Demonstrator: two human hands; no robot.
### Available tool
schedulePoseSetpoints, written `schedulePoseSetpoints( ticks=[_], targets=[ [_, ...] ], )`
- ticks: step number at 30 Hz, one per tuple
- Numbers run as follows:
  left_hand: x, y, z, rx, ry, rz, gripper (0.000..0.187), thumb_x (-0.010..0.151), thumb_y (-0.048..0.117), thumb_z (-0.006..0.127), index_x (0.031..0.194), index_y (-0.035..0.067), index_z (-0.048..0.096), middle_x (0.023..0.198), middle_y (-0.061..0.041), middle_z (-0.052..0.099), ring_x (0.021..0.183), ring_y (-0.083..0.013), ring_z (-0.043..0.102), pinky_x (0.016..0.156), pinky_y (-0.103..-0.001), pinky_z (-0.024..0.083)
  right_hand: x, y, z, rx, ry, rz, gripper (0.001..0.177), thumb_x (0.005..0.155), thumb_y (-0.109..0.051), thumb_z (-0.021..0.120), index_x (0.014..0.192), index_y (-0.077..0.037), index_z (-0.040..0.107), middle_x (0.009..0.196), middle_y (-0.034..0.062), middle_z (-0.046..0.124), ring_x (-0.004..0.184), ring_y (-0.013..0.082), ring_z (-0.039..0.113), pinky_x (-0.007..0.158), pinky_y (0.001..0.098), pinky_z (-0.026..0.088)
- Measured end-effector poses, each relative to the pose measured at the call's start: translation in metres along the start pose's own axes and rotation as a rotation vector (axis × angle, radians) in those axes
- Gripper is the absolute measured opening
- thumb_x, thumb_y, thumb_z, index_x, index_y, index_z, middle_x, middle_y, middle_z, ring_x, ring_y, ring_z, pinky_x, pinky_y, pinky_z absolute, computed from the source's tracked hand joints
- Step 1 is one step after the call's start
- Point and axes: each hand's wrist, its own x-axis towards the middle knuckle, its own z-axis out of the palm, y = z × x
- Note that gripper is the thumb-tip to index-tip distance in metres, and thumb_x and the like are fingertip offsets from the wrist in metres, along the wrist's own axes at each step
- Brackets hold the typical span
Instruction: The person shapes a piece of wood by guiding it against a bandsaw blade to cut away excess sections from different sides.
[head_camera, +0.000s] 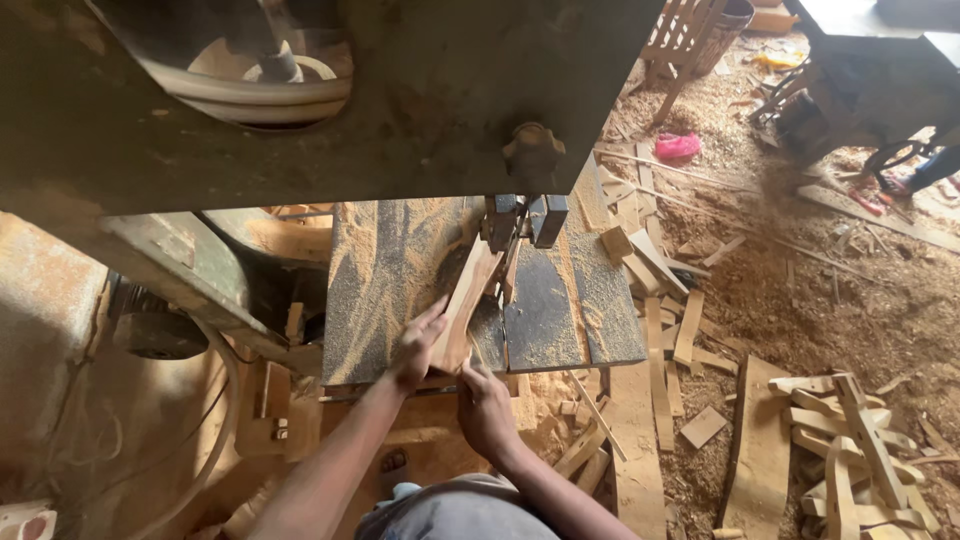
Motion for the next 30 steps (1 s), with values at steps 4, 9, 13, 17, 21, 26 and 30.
schedulePoseSetpoints(
  ticks=[4, 9, 13, 17, 21, 26, 30],
  targets=[
    [0.012, -0.007, -0.007, 0.15, 0.061, 0.09, 0.07, 0.095, 0.044, 0.051, 0.156, 0.009, 0.044, 0.162, -0.015, 0.045, 0.147, -0.0304, 0.043, 0.123, -0.045, 0.031, 0.001, 0.044, -0.046, 0.343, 0.121, 0.405, 0.012, 0.096, -0.011, 0.06, 0.1, -0.008, 0.07, 0.084, 0.0079, 0.072, 0.066, 0.0166, 0.058, 0.056, 0.0355, 0.047],
    [0.019, 0.023, 0.016, 0.729, -0.039, -0.24, 0.105, 0.081, 0.048, 0.07, 0.164, 0.013, 0.014, 0.158, -0.022, 0.039, 0.124, -0.0331, 0.065, 0.11, -0.047, 0.051, 0.097, 0.151, -0.131, 0.133, 0.261, 0.518, 0.044, 0.107, -0.03, 0.048, 0.083, -0.004, 0.074, 0.074, 0.0114, 0.072, 0.056, 0.0124, 0.059, 0.047, 0.0296, 0.049],
    [0.009, 0.036, 0.021, 0.721, 0.023, -0.247, 0.102, 0.08, 0.038, 0.069, 0.165, 0.014, 0.018, 0.155, -0.019, 0.049, 0.115, -0.0301, 0.071, 0.104, -0.047, 0.054, 0.22, 0.173, -0.148, 0.424, 0.197, 0.44, 0.035, 0.108, -0.036, 0.055, 0.107, -0.005, 0.072, 0.069, 0.0106, 0.064, 0.057, 0.0169, 0.062, 0.051, 0.0326, 0.055],
    [0.024, 0.009, 0.016, 0.657, 0.071, -0.042, 0.104, 0.077, 0.038, 0.076, 0.16, 0.003, 0.025, 0.154, -0.026, 0.045, 0.126, -0.0365, 0.061, 0.109, -0.045, 0.048, 0.308, 0.179, -0.11, 0.4, -0.095, 0.33, 0.032, 0.101, -0.016, 0.045, 0.104, 0.006, 0.069, 0.077, 0.0101, 0.071, 0.064, 0.0217, 0.07, 0.056, 0.0386, 0.061],
    [0.039, -0.014, 0.013, 0.698, 0.092, 0.045, 0.104, 0.068, 0.037, 0.076, 0.155, -0.003, 0.037, 0.147, -0.028, 0.056, 0.132, -0.0378, 0.06, 0.113, -0.04, 0.048, 0.342, 0.189, -0.094, 0.67, -0.345, -0.015, 0.034, 0.093, -0.011, 0.054, 0.125, -0.006, 0.066, 0.109, -0.0008, 0.071, 0.095, 0.0095, 0.069, 0.077, 0.0249, 0.057],
    [0.042, -0.016, 0.013, 0.737, 0.113, 0.068, 0.106, 0.07, 0.037, 0.078, 0.155, -0.005, 0.032, 0.149, -0.029, 0.051, 0.133, -0.0393, 0.056, 0.113, -0.042, 0.046, 0.343, 0.201, -0.109, 0.52, -0.333, 0.087, 0.022, 0.107, -0.014, 0.067, 0.116, 0.007, 0.067, 0.102, 0.007, 0.068, 0.087, 0.0136, 0.065, 0.072, 0.0286, 0.055],
    [0.036, 0.001, 0.015, 0.703, 0.011, -0.155, 0.097, 0.075, 0.04, 0.069, 0.156, 0.0, 0.034, 0.138, -0.023, 0.062, 0.112, -0.0333, 0.069, 0.093, -0.046, 0.061, 0.332, 0.216, -0.176, 0.072, -0.288, 0.411, 0.023, 0.095, -0.008, 0.069, 0.116, 0.001, 0.074, 0.094, 0.0133, 0.074, 0.075, 0.0185, 0.069, 0.066, 0.0287, 0.058]
  ],
)
